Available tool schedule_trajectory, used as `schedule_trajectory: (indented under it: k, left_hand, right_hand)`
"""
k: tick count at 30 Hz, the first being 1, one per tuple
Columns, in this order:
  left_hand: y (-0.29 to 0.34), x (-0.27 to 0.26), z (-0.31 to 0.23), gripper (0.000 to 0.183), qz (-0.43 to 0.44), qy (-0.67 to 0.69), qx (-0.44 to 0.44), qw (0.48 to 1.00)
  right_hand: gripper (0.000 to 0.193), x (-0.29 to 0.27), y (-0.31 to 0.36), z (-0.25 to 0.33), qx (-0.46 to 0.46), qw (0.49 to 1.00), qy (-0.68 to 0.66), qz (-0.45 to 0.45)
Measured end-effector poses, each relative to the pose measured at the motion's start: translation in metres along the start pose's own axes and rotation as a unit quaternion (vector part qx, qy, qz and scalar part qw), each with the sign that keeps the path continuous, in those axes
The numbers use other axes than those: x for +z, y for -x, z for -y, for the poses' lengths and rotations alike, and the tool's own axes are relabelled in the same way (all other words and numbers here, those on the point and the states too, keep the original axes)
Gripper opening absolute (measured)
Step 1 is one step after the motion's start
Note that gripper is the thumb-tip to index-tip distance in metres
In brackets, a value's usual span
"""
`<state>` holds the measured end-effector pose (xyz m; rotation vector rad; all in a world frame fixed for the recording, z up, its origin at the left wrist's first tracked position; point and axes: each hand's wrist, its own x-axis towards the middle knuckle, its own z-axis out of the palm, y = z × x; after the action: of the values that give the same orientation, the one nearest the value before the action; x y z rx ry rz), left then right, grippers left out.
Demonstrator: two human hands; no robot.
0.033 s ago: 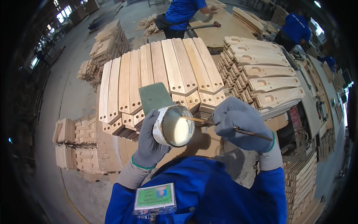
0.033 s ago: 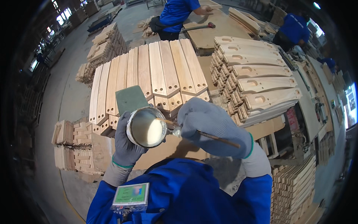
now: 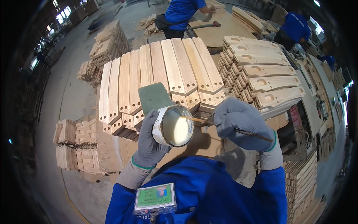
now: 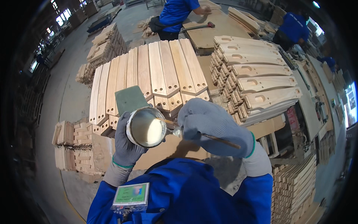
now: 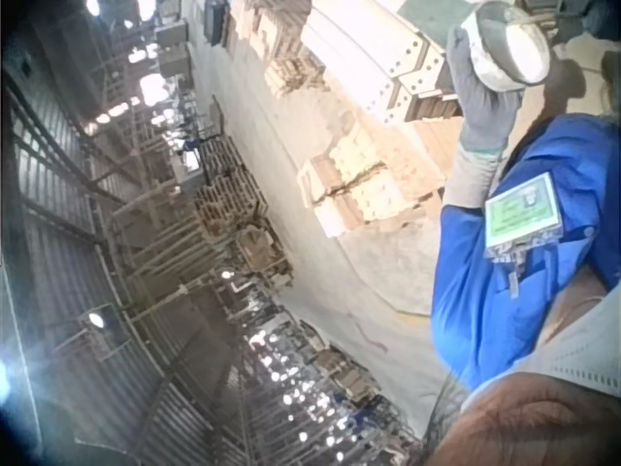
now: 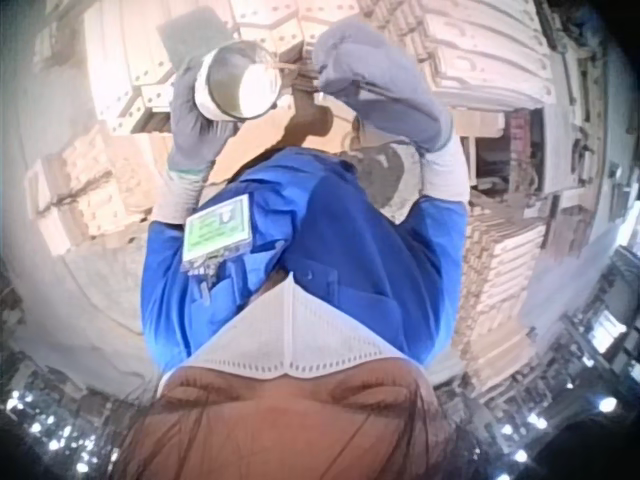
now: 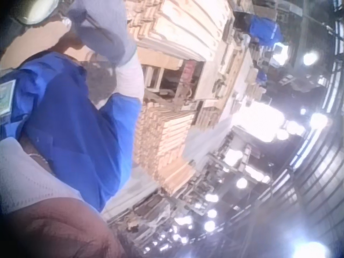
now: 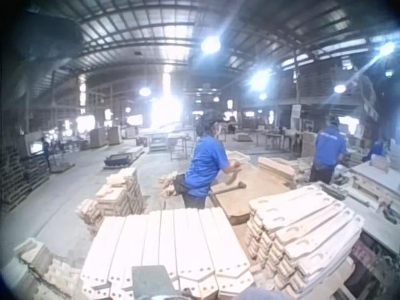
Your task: The person applies a white liquid to the edges and holes of stacked wooden pieces using a brush and a small container. They repeatedly dip the brush into the container and apply the liquid to multiple pieces in a factory setting.
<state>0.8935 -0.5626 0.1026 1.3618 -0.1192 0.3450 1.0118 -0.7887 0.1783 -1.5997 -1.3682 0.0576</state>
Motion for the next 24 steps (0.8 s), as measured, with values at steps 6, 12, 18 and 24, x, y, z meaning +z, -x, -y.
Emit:
schedule_trajectory:
  k: [6,12,18,24]
  left_hand:
    - [0.006,-0.012,0.008,0.069,-0.023,-0.09,0.008,0.996]
    - [0.042,-0.047,0.018,0.066,-0.105,0.248,-0.169,0.948]
    - [0.071,-0.055,-0.011,0.099,-0.029,0.548,-0.185,0.815]
    - [0.134,-0.122,-0.017,0.093,-0.175,0.469,-0.056,0.864]
  right_hand:
    - [0.014,-0.029,0.005,0.001,-0.081,0.994,0.022,0.072]
    - [0.014,0.046,0.013,-0.026,0.013,0.986,-0.095,-0.139]
    - [0.026,0.176,0.001,-0.042,0.077,0.937,-0.33,-0.086]
    - [0.026,0.254,0.133,-0.176,0.404,0.901,-0.129,-0.087]
